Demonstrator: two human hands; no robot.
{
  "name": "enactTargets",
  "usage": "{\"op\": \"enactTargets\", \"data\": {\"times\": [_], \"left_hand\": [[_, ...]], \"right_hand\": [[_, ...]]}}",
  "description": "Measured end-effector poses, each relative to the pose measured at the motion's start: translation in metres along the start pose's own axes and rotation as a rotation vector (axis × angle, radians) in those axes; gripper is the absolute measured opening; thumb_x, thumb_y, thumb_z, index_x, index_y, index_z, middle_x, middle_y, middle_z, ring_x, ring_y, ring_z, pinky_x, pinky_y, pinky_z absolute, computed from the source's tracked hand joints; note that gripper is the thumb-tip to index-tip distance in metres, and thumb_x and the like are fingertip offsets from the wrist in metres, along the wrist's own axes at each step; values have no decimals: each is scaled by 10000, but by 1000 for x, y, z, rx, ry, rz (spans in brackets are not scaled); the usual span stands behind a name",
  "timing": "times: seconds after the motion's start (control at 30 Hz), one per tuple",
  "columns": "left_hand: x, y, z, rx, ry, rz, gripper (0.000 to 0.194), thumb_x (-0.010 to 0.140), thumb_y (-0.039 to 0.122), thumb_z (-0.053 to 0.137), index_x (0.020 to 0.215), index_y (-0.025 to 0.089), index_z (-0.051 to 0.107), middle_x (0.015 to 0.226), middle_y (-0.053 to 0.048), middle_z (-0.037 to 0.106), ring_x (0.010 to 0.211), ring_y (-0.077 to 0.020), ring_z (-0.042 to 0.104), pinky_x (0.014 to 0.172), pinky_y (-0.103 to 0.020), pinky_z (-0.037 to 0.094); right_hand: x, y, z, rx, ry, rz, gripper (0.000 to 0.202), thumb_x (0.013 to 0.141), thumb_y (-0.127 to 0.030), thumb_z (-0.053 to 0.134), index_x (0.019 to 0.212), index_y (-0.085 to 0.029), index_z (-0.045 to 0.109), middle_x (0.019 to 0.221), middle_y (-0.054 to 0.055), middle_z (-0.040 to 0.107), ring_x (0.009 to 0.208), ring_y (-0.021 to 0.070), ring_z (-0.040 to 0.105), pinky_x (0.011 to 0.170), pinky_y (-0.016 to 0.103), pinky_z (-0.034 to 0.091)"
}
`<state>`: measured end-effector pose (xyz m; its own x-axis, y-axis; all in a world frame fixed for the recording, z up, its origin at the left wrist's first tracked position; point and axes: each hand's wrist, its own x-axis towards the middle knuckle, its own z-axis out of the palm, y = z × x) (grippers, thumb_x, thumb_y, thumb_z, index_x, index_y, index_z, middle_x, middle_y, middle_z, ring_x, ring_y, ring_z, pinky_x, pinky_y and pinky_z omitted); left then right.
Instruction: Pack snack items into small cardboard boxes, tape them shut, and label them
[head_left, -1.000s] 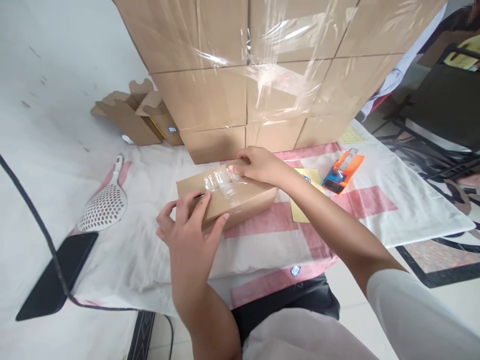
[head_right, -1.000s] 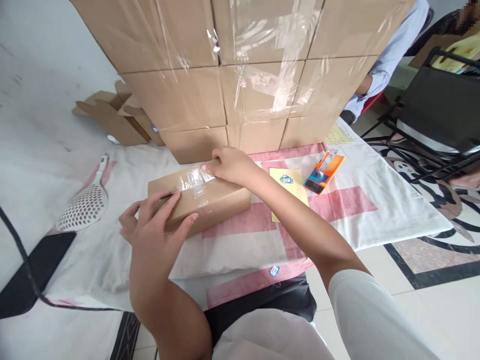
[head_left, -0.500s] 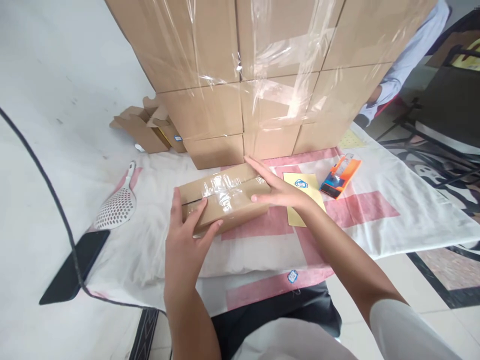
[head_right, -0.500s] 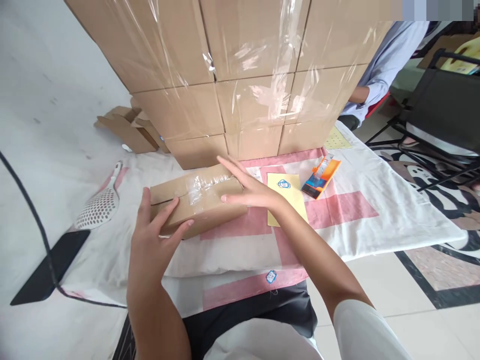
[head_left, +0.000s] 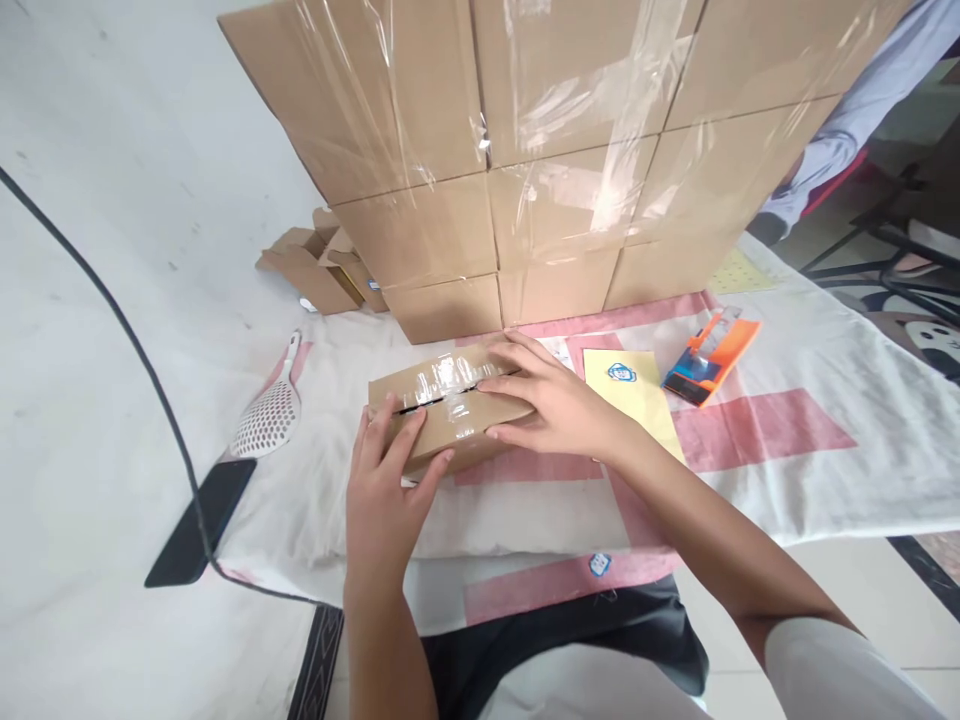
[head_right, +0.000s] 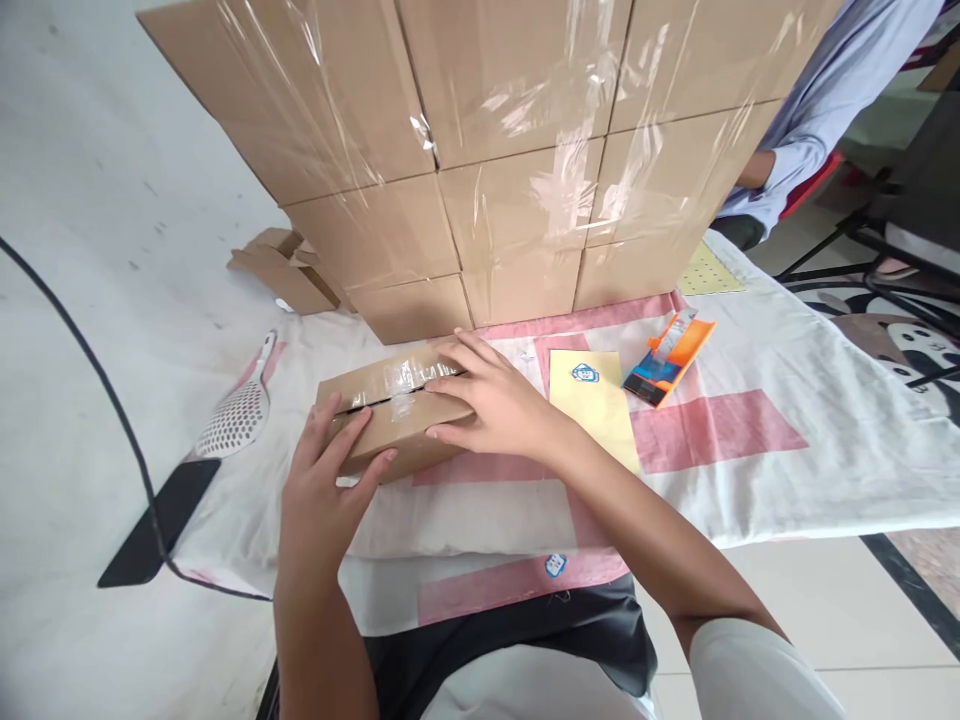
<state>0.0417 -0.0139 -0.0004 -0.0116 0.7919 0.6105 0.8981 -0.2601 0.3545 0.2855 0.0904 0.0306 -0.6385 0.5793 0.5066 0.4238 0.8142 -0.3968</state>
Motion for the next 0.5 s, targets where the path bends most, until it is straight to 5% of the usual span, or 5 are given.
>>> {"op": "enactTargets", "data": {"times": [0.5], "left_hand": [[-2, -1, 0, 6, 14, 19, 475, 938, 357, 714, 1400, 300, 619, 1567, -80, 531, 1490, -316, 464, 1278, -554, 347]], "right_hand": [[-11, -4, -11, 18, -43, 54, 445, 870, -430, 773, 1270, -251, 695, 1694, 106, 300, 1613, 430, 100, 1265, 668, 269]]}}
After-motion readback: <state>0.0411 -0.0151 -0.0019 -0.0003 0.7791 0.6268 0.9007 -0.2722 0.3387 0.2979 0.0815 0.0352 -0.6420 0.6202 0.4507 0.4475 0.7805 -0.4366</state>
